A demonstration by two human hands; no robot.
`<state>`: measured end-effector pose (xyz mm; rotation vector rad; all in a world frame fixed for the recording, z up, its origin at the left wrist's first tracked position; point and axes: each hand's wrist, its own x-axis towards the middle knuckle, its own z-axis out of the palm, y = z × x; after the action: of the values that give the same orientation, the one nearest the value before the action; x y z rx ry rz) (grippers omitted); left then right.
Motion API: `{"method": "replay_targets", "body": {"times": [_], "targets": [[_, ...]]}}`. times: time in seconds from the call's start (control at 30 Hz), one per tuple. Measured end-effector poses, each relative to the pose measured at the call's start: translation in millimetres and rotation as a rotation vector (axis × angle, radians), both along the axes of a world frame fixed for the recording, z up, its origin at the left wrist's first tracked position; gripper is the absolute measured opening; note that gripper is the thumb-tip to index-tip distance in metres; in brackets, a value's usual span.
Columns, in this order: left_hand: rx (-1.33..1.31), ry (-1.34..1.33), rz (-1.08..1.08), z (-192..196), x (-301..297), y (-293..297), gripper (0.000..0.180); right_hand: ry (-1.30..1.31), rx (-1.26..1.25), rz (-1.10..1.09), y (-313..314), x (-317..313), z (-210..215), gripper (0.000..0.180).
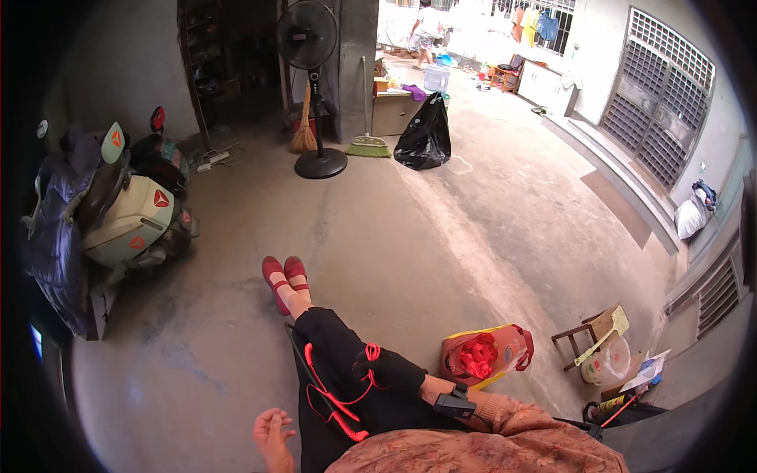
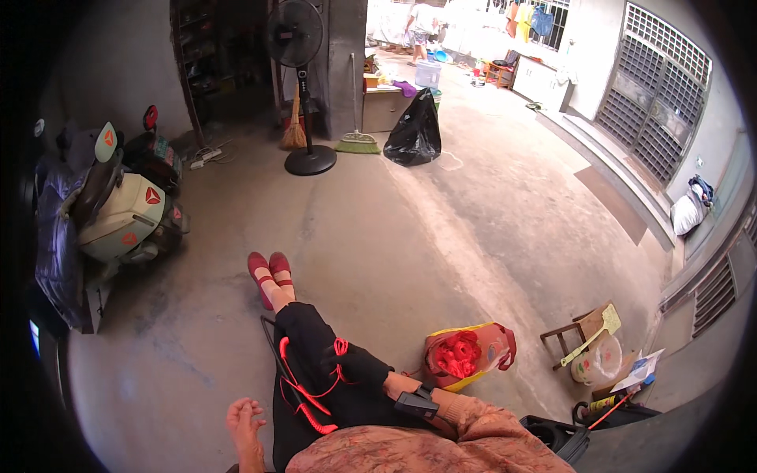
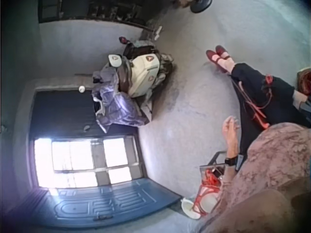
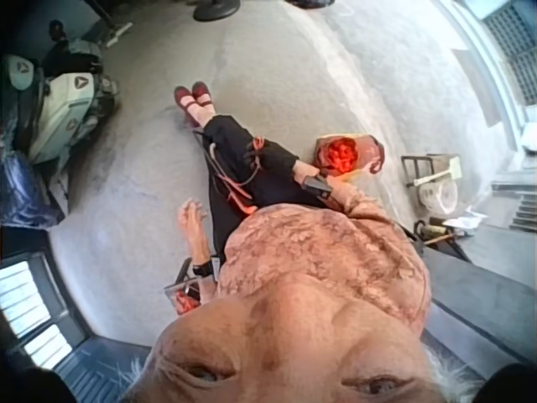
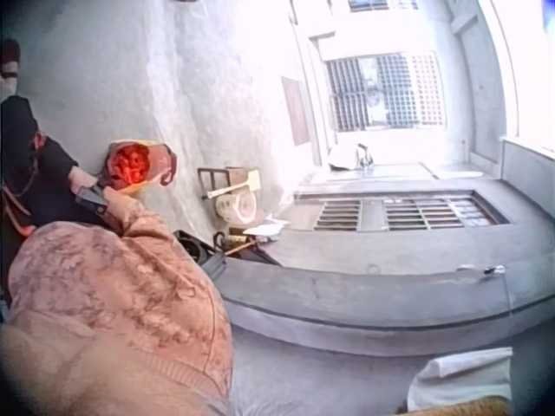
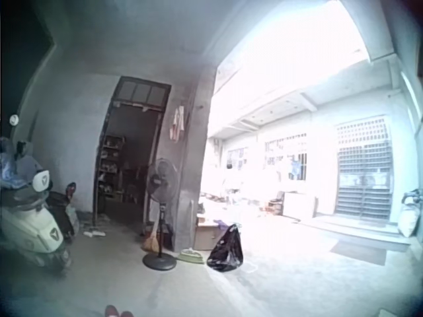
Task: The person is wrapping a red plastic cord around a black metal chair frame component.
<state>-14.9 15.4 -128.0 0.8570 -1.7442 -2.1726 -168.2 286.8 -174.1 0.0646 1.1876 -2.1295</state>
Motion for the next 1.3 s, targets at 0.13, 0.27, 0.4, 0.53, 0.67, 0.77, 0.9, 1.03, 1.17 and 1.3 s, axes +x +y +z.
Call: {"method": "replay_targets", "body": {"times": [0.13, 0.27, 0.4, 0.53, 0.67, 0.77, 0.9, 1.03, 1.17, 1.3], "targets": [[0.081, 0.1, -0.129, 17.0, -4.6, 27.2, 0.013, -0.08, -0.2, -0.016, 1.5, 3.0, 12.1, 0.026], [0.153, 0.114, -0.206, 4.1, -8.2, 53.9, 0.013, -0.049, -0.065, -0.089, 1.0, 8.5, 12.5, 0.028], [0.211, 0.098, -0.247, -9.9, -4.5, 55.5, 0.012, 0.033, -0.104, -0.057, 0.4, 8.7, 4.2, 0.03], [0.226, 0.067, -0.27, -15.4, -4.7, 54.9, 0.012, -0.007, 0.029, -0.076, 0.7, 8.3, 13.5, 0.031], [0.222, 0.067, -0.273, -18.1, -7.5, 55.0, 0.012, -0.024, -0.106, -0.082, 4.1, 8.4, 6.7, 0.032], [0.215, 0.061, -0.278, -19.5, -8.6, 55.1, 0.012, -0.015, -0.159, -0.077, 5.2, 7.3, 7.0, 0.034], [0.202, 0.055, -0.292, -23.1, -5.9, 52.4, 0.012, -0.001, -0.205, -0.059, 4.9, 8.2, 0.0, 0.037], [0.213, 0.049, -0.293, -27.2, 2.6, 49.2, 0.012, 0.021, -0.128, -0.083, 4.1, 17.1, 2.3, 0.037], [0.186, 0.02, -0.266, -21.8, 9.0, 51.2, 0.013, -0.009, -0.064, -0.082, 5.2, 25.5, 7.0, 0.037], [0.133, -0.089, -0.286, -2.1, -1.1, 54.2, 0.017, -0.027, 0.268, -0.119, -1.4, 10.8, 20.6, 0.034]]}}
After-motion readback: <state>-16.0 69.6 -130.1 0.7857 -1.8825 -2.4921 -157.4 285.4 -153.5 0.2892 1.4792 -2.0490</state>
